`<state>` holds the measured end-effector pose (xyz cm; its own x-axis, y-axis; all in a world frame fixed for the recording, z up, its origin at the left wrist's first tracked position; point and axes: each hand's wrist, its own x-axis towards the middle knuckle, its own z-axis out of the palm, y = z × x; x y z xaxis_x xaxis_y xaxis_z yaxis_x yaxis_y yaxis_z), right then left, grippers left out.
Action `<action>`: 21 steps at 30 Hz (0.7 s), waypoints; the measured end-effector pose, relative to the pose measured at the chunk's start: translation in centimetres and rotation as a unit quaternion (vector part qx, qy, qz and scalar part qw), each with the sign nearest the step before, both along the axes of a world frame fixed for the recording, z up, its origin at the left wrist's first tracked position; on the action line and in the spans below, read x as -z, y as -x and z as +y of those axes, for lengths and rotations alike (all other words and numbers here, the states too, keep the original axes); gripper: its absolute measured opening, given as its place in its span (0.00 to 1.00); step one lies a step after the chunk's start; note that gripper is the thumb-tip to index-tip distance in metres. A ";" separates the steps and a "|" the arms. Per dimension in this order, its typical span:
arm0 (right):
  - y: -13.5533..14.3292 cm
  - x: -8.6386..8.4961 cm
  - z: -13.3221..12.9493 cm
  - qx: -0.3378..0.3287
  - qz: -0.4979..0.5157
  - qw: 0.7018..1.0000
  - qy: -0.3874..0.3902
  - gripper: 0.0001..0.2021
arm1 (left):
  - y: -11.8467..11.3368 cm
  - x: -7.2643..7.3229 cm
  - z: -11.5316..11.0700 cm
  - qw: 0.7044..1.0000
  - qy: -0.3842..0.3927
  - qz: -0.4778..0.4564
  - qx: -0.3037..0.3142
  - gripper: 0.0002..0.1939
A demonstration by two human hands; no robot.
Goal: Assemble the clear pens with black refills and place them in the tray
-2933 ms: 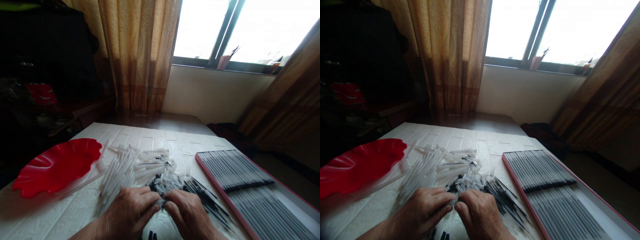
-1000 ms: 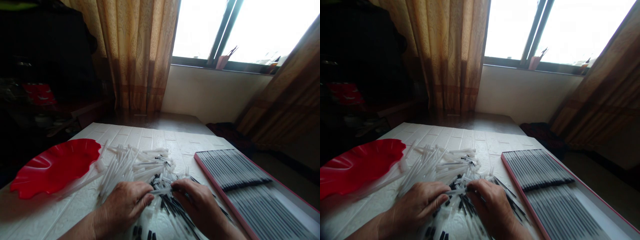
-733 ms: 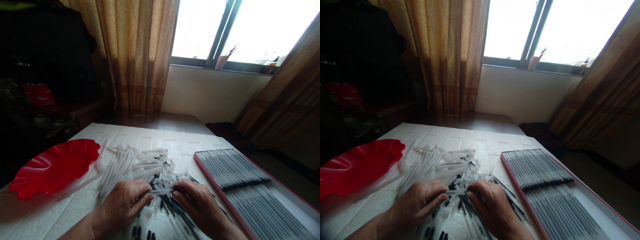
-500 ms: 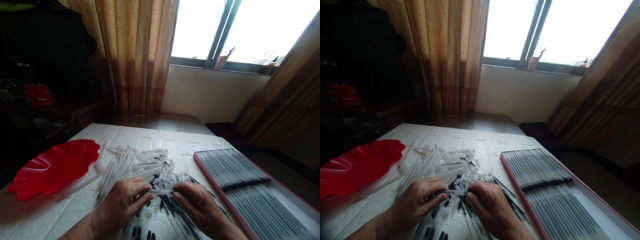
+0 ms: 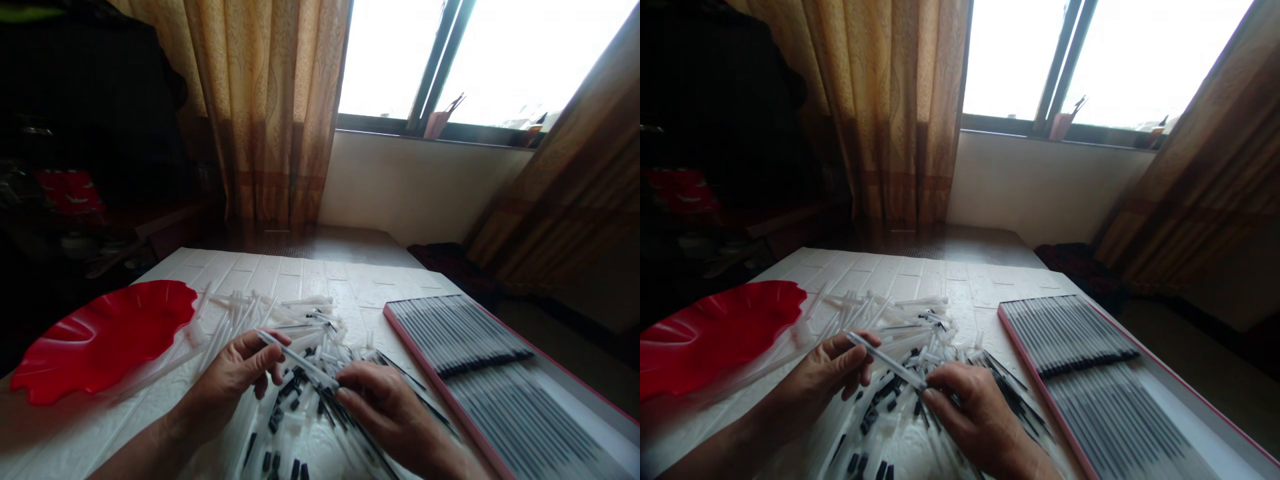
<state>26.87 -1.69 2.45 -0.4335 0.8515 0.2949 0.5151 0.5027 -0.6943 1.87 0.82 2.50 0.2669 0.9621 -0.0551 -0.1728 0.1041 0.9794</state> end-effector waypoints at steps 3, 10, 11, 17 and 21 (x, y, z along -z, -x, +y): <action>0.4 0.9 0.1 -0.024 -0.009 1.000 0.010 0.06 | -0.5 0.0 -0.4 1.000 0.005 -0.014 0.003 0.26; -0.2 1.9 0.7 0.057 -0.109 0.989 -0.081 0.08 | -0.9 0.7 -0.3 0.999 0.042 -0.019 0.007 0.24; -0.2 1.9 0.7 0.075 -0.127 0.984 -0.097 0.08 | -0.9 1.0 -0.2 0.999 0.043 -0.013 0.014 0.25; 0.9 2.1 0.6 0.132 -0.207 0.962 -0.118 0.08 | -1.3 1.7 0.0 0.997 0.043 0.019 0.062 0.29; 1.3 2.3 0.7 0.138 -0.246 0.953 -0.110 0.07 | -1.5 2.0 -0.1 0.995 0.037 0.031 0.082 0.30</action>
<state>25.56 -1.03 0.16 -0.3340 0.8939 0.2989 0.8844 0.4069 -0.2286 3.33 0.71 0.52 0.4147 0.8982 -0.1460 -0.0862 0.1985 0.9763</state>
